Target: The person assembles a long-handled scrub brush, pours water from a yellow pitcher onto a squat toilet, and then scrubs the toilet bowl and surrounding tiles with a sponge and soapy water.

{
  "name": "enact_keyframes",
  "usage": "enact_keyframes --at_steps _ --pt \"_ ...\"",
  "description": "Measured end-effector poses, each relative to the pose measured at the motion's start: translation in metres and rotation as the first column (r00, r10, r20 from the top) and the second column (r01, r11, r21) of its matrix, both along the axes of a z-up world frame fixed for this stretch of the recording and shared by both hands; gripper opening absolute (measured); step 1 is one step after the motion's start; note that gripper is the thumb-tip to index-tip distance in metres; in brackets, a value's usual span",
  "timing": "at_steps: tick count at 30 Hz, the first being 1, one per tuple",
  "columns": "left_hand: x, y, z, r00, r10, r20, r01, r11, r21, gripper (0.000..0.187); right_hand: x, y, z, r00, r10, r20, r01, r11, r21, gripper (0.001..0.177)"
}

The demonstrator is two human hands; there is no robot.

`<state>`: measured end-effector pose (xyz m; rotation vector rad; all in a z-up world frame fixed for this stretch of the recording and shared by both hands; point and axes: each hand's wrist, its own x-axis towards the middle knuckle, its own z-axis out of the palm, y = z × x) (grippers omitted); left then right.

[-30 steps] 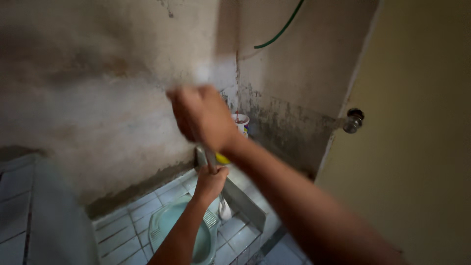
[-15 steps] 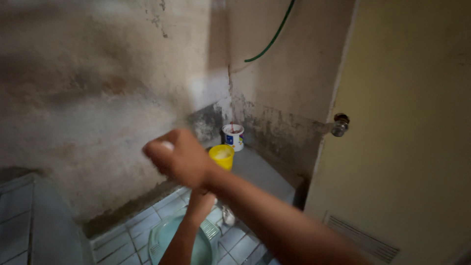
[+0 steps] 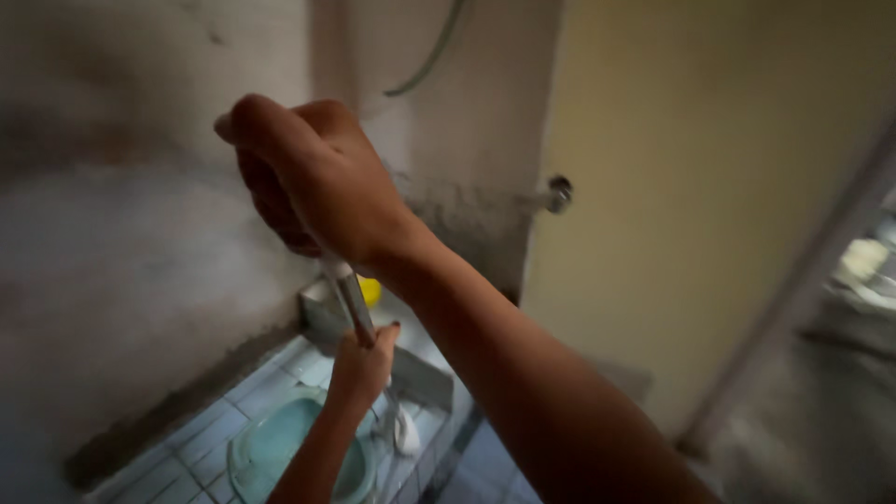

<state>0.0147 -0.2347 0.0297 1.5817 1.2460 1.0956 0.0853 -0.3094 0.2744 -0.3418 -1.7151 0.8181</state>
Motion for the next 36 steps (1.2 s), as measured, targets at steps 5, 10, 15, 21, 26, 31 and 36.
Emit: enact_keyframes --at_steps 5,10,15,21,26,31,36 --pt "-0.004 0.049 -0.073 0.989 -0.126 -0.082 0.146 0.936 0.321 0.034 -0.016 -0.019 -0.070 0.982 -0.187 -0.033 0.188 0.982 0.033 0.045" --pt "0.002 0.045 -0.106 0.984 -0.060 -0.166 0.167 0.632 0.757 0.037 -0.019 -0.048 -0.102 0.958 -0.240 -0.157 0.248 0.968 0.035 0.047" --pt "-0.002 -0.040 -0.036 0.968 -0.162 -0.191 0.194 0.967 0.164 0.047 0.013 -0.080 -0.042 0.962 -0.178 -0.209 0.159 0.982 -0.106 0.054" --pt "-0.007 -0.021 -0.079 0.959 -0.120 -0.256 0.199 0.931 0.307 0.052 0.002 -0.077 -0.098 0.968 -0.069 -0.240 0.082 0.995 0.047 0.060" --pt "-0.017 0.010 -0.126 0.980 -0.182 -0.077 0.196 0.860 0.470 0.042 -0.014 -0.076 -0.156 0.980 -0.147 -0.133 0.157 0.985 0.071 0.061" --pt "-0.009 -0.014 -0.078 0.962 -0.153 -0.225 0.205 0.952 0.228 0.045 0.008 -0.076 -0.092 0.985 -0.150 -0.085 0.156 0.985 0.076 0.062" --pt "-0.011 -0.024 -0.075 0.976 -0.160 -0.147 0.196 0.941 0.276 0.043 0.003 -0.084 -0.076 0.982 -0.126 -0.140 0.124 0.992 -0.025 0.055"
